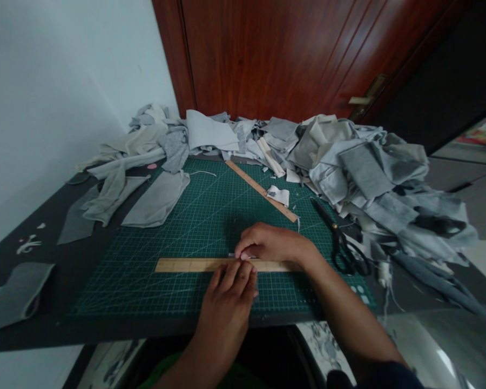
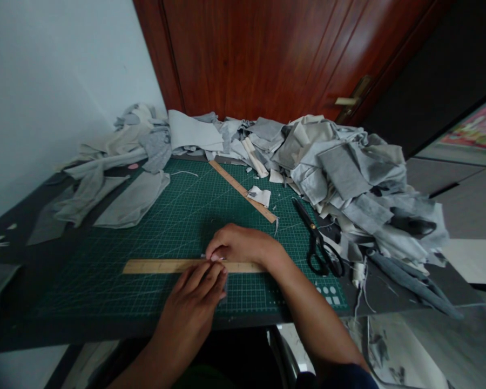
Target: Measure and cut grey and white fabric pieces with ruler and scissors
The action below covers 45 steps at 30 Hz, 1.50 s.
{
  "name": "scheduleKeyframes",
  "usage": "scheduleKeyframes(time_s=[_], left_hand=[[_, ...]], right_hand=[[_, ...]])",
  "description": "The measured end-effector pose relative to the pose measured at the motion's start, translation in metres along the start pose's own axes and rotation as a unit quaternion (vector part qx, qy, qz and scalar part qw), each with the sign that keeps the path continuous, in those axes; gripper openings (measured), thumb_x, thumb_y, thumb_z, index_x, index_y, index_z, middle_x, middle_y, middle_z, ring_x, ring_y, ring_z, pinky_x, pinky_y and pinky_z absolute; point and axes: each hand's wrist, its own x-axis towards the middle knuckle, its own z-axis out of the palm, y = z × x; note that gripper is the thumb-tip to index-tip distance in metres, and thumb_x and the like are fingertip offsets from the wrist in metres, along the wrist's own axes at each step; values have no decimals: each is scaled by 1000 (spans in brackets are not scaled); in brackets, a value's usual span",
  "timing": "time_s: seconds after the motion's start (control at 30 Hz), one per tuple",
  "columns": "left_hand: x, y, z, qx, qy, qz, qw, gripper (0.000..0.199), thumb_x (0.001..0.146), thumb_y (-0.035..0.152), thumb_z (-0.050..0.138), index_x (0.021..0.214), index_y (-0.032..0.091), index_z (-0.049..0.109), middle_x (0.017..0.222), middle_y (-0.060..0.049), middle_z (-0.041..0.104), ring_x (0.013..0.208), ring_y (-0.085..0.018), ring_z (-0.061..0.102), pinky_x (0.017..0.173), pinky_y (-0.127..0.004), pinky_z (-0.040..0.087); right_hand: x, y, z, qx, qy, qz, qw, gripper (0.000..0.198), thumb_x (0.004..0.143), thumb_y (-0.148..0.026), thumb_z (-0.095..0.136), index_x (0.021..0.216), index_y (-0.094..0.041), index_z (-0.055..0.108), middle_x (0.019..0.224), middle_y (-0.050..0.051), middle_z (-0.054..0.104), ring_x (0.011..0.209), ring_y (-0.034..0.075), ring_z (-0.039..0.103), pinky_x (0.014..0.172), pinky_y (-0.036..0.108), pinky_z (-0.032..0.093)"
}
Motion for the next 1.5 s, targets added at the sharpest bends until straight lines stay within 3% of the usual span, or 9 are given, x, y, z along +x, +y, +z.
scheduleKeyframes(time_s=[0.9, 1.5], left_hand=[[-1, -1, 2, -5, 8, -4, 1000, 30, 101, 26, 52, 125, 18, 68, 135, -7, 67, 126, -27, 56, 106, -47, 42], [-1, -1, 3, -4, 13, -3, 1000, 27, 100, 27, 57, 123, 20, 69, 128, -6, 70, 122, -27, 58, 105, -46, 43]], right_hand=[[-4, 1, -1, -10, -6, 21, 1000, 20, 92, -6, 64, 100, -15, 79, 87, 4, 76, 81, 14, 69, 74, 21, 47], [-31, 3, -10, -18, -19, 102, 994, 24, 87, -7, 63, 98, -17, 81, 89, 5, 79, 80, 17, 72, 69, 23, 47]])
